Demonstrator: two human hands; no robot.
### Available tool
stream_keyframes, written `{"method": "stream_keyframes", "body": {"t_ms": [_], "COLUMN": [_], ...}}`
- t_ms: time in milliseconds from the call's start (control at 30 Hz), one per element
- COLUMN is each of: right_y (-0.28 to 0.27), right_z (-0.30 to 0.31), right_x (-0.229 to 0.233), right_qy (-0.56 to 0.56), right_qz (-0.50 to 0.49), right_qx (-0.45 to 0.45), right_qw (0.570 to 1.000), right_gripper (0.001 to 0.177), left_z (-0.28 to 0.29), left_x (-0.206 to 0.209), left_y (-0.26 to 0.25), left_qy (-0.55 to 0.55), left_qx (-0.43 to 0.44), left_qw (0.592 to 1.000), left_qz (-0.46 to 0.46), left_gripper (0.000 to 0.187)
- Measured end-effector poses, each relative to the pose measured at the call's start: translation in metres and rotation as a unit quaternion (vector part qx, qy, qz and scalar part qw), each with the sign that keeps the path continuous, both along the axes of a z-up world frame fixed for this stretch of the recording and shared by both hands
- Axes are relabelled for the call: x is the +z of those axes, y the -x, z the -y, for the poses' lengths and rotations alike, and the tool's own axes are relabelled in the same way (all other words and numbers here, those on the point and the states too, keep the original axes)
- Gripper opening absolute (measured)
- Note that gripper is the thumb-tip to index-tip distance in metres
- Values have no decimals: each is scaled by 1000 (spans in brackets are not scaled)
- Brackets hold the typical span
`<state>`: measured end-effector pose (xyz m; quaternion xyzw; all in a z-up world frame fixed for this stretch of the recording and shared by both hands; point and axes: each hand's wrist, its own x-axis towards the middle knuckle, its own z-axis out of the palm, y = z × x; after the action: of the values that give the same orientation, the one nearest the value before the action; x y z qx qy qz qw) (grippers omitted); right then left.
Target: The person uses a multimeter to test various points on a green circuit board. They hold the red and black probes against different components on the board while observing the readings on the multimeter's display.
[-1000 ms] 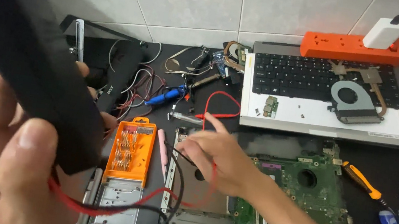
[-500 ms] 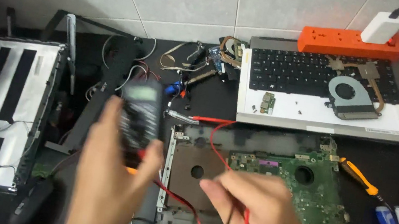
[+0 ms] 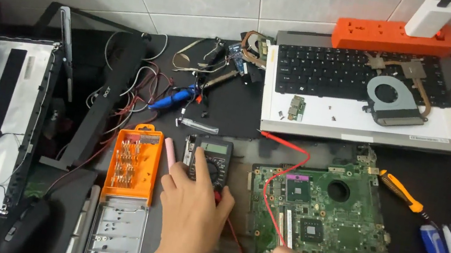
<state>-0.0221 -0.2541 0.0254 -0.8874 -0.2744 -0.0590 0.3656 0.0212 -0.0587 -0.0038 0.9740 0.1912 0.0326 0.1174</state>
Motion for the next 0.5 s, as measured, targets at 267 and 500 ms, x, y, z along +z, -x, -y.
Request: {"method": "stream_keyframes", "body": {"t_ms": [267,500], "right_y": [-8,-21], "right_z": [9,56], "right_x": [-13,-54], "right_qy": [-8,109], "right_qz": [37,-5], "right_qx": [102,197], "right_qw": [994,974], "right_gripper": [11,37], "left_z": [0,-1], "left_x": [-6,-7], "left_y": [1,3], "left_qy": [-3,26], "left_qx": [7,4], "left_qw": [999,999], "left_qz": [51,38], "left_gripper": [88,86]}}
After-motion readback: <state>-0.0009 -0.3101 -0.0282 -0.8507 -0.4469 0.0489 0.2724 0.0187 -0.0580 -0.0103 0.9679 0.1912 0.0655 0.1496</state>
